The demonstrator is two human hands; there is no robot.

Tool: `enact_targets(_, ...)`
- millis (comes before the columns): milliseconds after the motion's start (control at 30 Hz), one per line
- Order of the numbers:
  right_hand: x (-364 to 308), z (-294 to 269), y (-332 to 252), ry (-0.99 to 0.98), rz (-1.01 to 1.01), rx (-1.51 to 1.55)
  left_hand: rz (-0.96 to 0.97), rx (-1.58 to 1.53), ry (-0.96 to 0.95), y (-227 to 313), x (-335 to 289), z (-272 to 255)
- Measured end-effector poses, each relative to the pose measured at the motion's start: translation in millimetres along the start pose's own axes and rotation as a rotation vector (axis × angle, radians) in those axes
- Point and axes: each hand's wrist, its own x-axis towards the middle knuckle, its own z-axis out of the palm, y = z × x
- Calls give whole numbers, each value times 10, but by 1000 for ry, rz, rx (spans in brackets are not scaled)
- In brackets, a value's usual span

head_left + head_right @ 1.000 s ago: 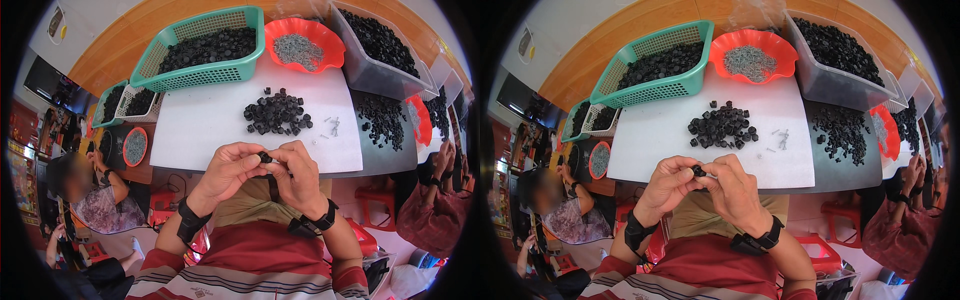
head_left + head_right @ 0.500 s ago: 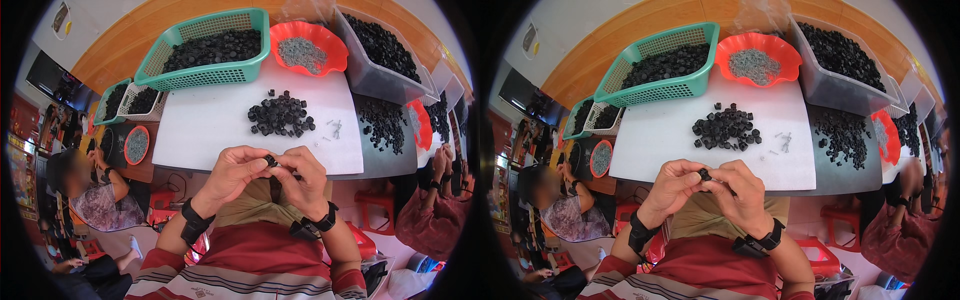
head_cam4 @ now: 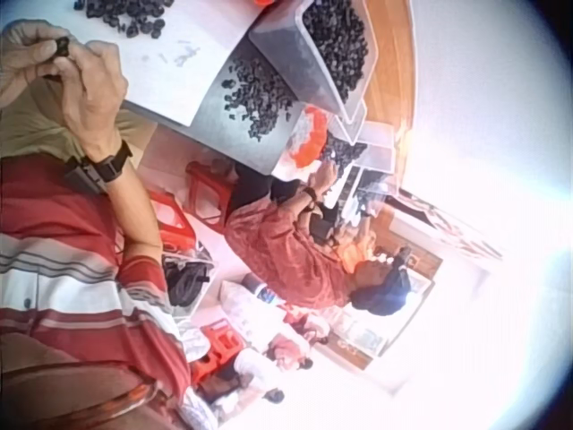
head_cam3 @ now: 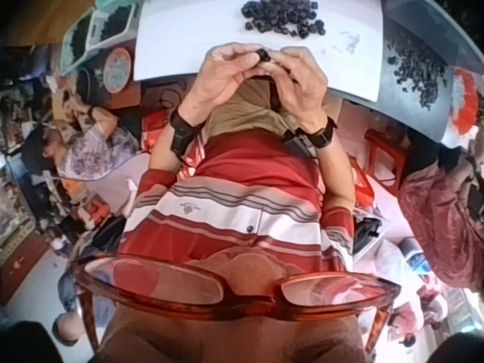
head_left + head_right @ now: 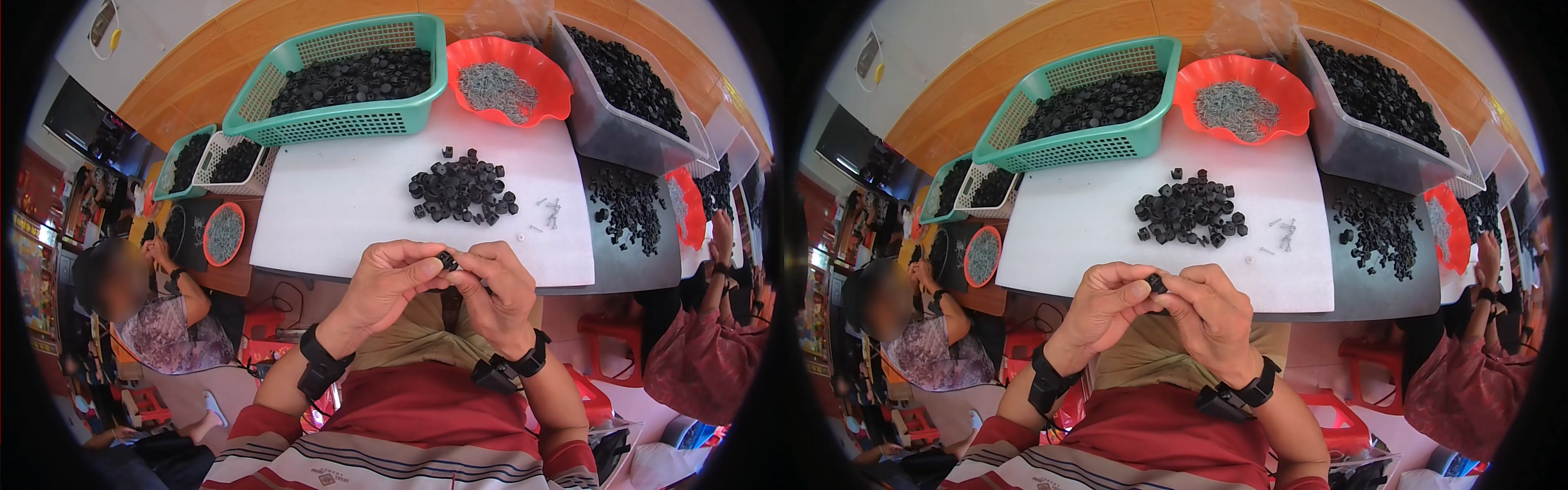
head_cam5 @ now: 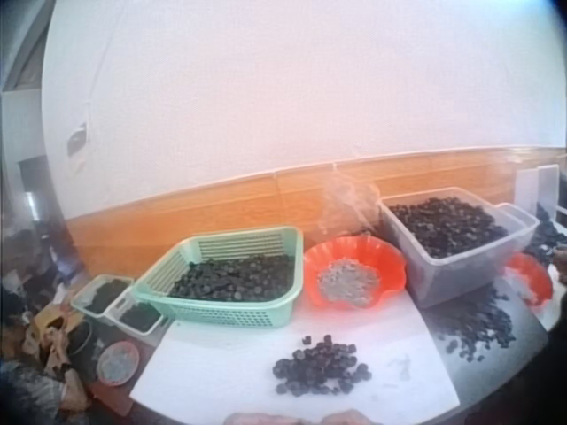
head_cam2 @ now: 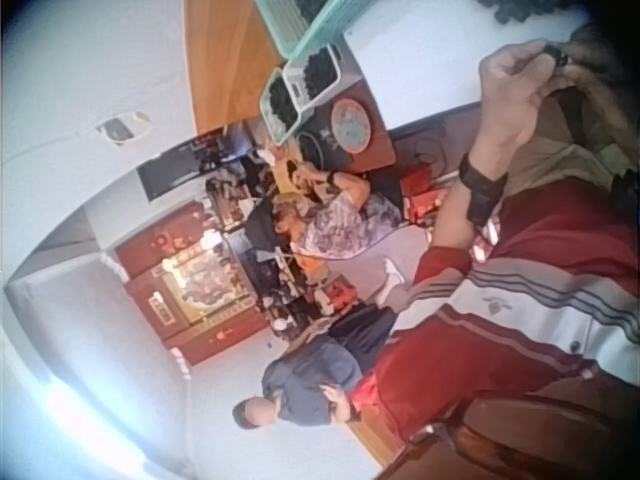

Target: Assembling small black plastic components by hand on a white work surface.

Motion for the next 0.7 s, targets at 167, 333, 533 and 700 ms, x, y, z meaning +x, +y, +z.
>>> enact_targets(167, -16, 17, 28, 7, -31, -34, 14, 2, 2, -12, -3, 4)
enact_targets(333, -23, 24, 43, 15, -48, -49, 24, 1, 14, -28, 0, 22)
enact_targets(533, -33, 43, 48, 25, -83, -72, 41, 15, 21, -46, -19, 23)
enact_targets(700, -64, 44, 128, 53, -137, -77, 49, 28, 39, -69, -6, 92)
